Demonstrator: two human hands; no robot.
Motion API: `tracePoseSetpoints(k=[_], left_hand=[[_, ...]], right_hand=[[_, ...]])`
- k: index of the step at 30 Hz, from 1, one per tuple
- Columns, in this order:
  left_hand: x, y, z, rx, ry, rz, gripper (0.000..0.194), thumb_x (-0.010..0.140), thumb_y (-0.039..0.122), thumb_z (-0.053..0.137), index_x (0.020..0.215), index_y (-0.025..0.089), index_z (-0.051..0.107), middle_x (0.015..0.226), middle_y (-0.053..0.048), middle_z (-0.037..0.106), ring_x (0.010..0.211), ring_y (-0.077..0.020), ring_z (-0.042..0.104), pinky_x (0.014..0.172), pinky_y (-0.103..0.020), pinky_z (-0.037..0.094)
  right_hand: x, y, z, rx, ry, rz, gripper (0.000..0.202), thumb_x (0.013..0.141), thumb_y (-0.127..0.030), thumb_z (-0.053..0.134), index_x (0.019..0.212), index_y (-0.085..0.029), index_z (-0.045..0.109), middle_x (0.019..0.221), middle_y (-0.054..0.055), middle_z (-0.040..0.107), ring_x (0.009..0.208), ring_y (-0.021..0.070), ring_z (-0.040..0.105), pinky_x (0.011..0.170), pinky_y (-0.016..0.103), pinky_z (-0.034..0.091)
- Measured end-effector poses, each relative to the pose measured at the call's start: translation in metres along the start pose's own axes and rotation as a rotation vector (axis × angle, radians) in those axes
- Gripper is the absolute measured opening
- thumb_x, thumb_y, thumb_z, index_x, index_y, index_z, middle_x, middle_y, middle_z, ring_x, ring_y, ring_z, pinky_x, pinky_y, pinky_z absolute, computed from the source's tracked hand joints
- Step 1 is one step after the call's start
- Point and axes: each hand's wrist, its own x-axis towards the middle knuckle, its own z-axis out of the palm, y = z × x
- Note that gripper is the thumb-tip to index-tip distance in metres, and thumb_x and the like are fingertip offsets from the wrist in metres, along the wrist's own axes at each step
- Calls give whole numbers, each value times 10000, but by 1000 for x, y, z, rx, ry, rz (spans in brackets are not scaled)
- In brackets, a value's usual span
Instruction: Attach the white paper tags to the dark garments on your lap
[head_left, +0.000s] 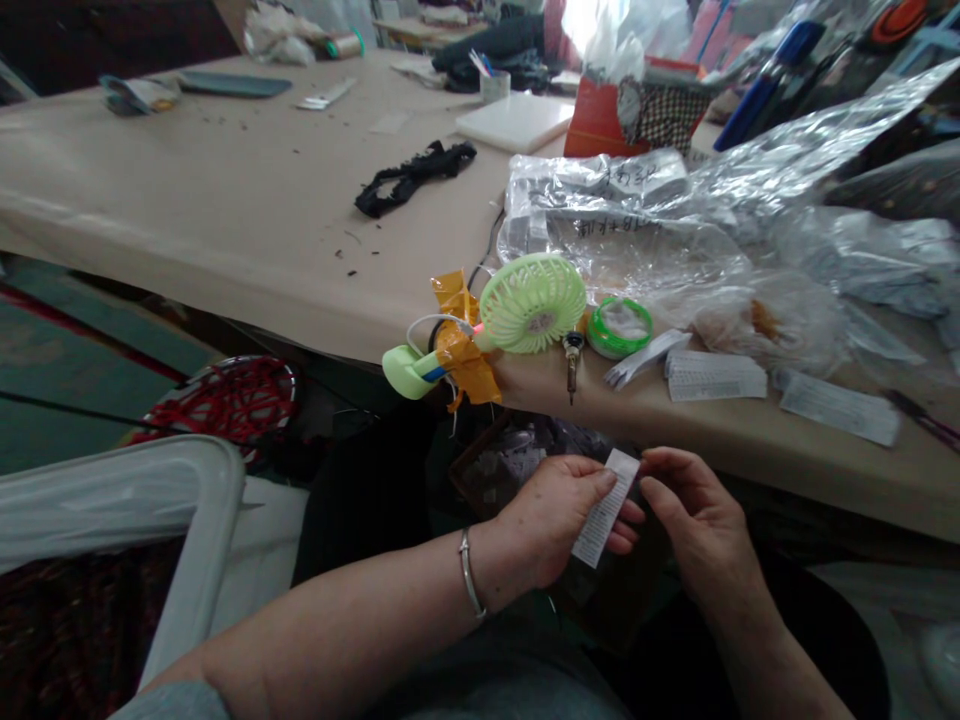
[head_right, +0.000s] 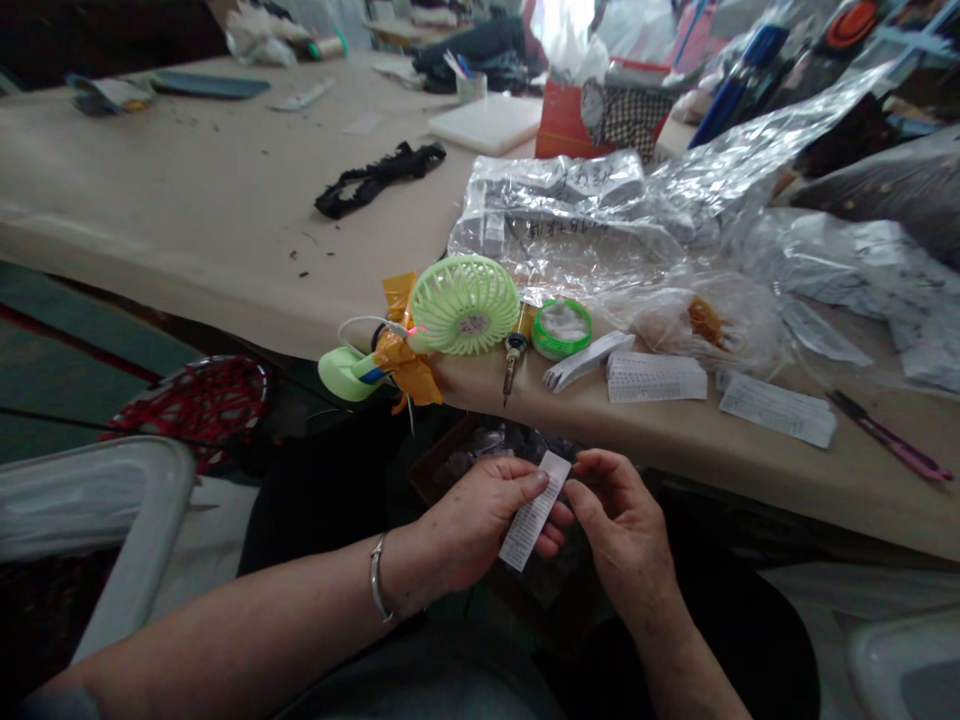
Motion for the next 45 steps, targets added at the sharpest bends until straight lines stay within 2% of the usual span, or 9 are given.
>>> tracePoseSetpoints(k=[5,9,14,19,24,32,36,40,45], left_hand=[[-3,-7,-2,7,-94,44,233,863,296,549,797,89,632,688,-61,638,477,-88,566,498,-211,475],[-2,-6,-6,16,-181,-11,205,848,295,567,795,103,619,649,-46,623,452,-88,560,473,-205,467],[-4,-1,-11,28,-189,-49,189,816,324,607,799,136,593,584,-6,581,444,-97,556,435,-192,433],[-10,3,-15,68,-333,-48,292,743,407,683,780,136,581,584,7,568,457,-90,551,444,-188,436],[-13,1,-16,97,-375,-96,281,756,397,665,814,139,573,594,13,572,458,-89,552,442,-188,427],[-11,-1,-14,133,-320,-62,296,762,423,656,793,146,556,580,28,549,437,-79,527,426,-186,407],[-11,1,-16,111,-281,-31,270,776,399,642,752,145,553,572,28,544,448,-75,527,432,-178,406],[-10,5,-17,96,-239,-23,245,792,377,633,770,142,567,566,30,544,452,-74,530,440,-178,412],[-10,8,-15,89,-177,-28,134,753,265,626,744,140,577,553,31,540,443,-71,532,435,-168,407]], right_hand=[[5,1,11,252,-125,285,222,775,-388,695,772,-188,600,655,-24,607,536,99,549,486,200,458],[1,0,16,283,-96,312,223,744,-373,723,752,-185,604,659,-25,610,538,95,537,490,198,449],[6,-1,14,375,-144,316,216,705,-353,756,821,-205,649,731,-7,653,609,114,594,550,208,492],[17,4,3,597,-491,414,494,625,-334,790,1098,-267,666,1165,69,666,984,221,649,790,311,539],[20,9,1,648,-724,360,344,621,-286,799,952,-257,713,1304,49,590,1147,257,591,923,354,491],[17,8,7,664,-693,414,203,657,-290,773,836,-232,698,1256,58,611,973,222,670,727,307,563],[14,2,5,428,-560,289,410,718,-317,720,1119,-274,648,1175,62,656,954,220,665,782,343,560],[10,-7,3,-47,-309,-113,377,825,-314,629,1199,-273,602,1188,55,629,1056,210,620,911,337,511],[6,-9,6,-453,-235,-452,371,886,-302,553,1245,-206,565,1184,103,615,1115,229,588,960,358,485]])
